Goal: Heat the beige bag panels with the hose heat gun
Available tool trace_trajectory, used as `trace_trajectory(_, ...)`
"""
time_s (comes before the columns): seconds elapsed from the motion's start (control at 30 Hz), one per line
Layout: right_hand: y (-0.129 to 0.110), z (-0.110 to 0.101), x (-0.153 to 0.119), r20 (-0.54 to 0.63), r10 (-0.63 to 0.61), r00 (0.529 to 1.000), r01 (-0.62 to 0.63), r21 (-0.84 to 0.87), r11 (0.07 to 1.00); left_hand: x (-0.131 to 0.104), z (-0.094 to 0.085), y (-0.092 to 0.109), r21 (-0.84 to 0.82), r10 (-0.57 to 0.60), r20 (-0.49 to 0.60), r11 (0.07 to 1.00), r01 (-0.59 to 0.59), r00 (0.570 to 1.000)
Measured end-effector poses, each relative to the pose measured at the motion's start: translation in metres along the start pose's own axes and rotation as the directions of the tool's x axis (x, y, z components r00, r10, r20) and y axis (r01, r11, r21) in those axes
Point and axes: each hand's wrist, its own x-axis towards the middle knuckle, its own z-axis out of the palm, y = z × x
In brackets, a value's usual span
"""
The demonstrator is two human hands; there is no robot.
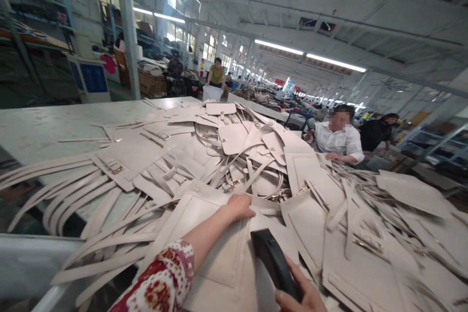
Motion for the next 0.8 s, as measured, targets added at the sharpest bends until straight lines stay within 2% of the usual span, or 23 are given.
trace_trajectory(0.07,-0.016,0.011,0.008,0.115,0.048,0.992,-0.047,-0.013,0.999,0.001,0.005,-0.007,-0.095,-0.034,0.024,0.995,0.036,0.999)
trace_trajectory(0.13,-0.033,0.021,0.016,0.177,0.096,0.979,-0.092,-0.027,0.995,0.003,0.010,-0.014,-0.198,-0.048,0.027,0.979,0.052,0.998)
trace_trajectory(0.2,-0.047,0.031,0.024,0.187,0.077,0.979,-0.073,-0.029,0.997,0.004,0.014,-0.020,-0.295,-0.055,0.008,0.954,0.055,0.998)
trace_trajectory(0.27,-0.054,0.037,0.031,0.131,0.006,0.991,-0.002,-0.034,0.999,0.002,0.016,-0.023,-0.378,-0.063,-0.023,0.924,0.049,0.998)
trace_trajectory(0.33,-0.054,0.039,0.034,0.008,-0.040,0.999,0.041,-0.057,0.998,0.000,0.017,-0.024,-0.449,-0.066,-0.052,0.893,0.036,0.997)
trace_trajectory(0.4,-0.046,0.035,0.032,-0.131,-0.043,0.990,0.032,-0.083,0.996,-0.003,0.019,-0.025,-0.507,-0.063,-0.067,0.862,0.020,0.996)
trace_trajectory(0.43,-0.041,0.031,0.029,-0.166,-0.033,0.986,0.019,-0.083,0.996,-0.004,0.020,-0.026,-0.533,-0.060,-0.065,0.846,0.016,0.996)
trace_trajectory(0.63,-0.015,0.011,0.008,-0.080,0.062,0.995,-0.059,0.049,0.997,-0.007,0.024,-0.026,-0.689,-0.035,0.032,0.723,0.047,0.999)
trace_trajectory(0.8,-0.023,0.015,0.025,-0.032,0.098,0.995,-0.095,0.095,0.991,-0.011,0.020,-0.022,-0.765,0.001,0.090,0.640,0.068,0.996)
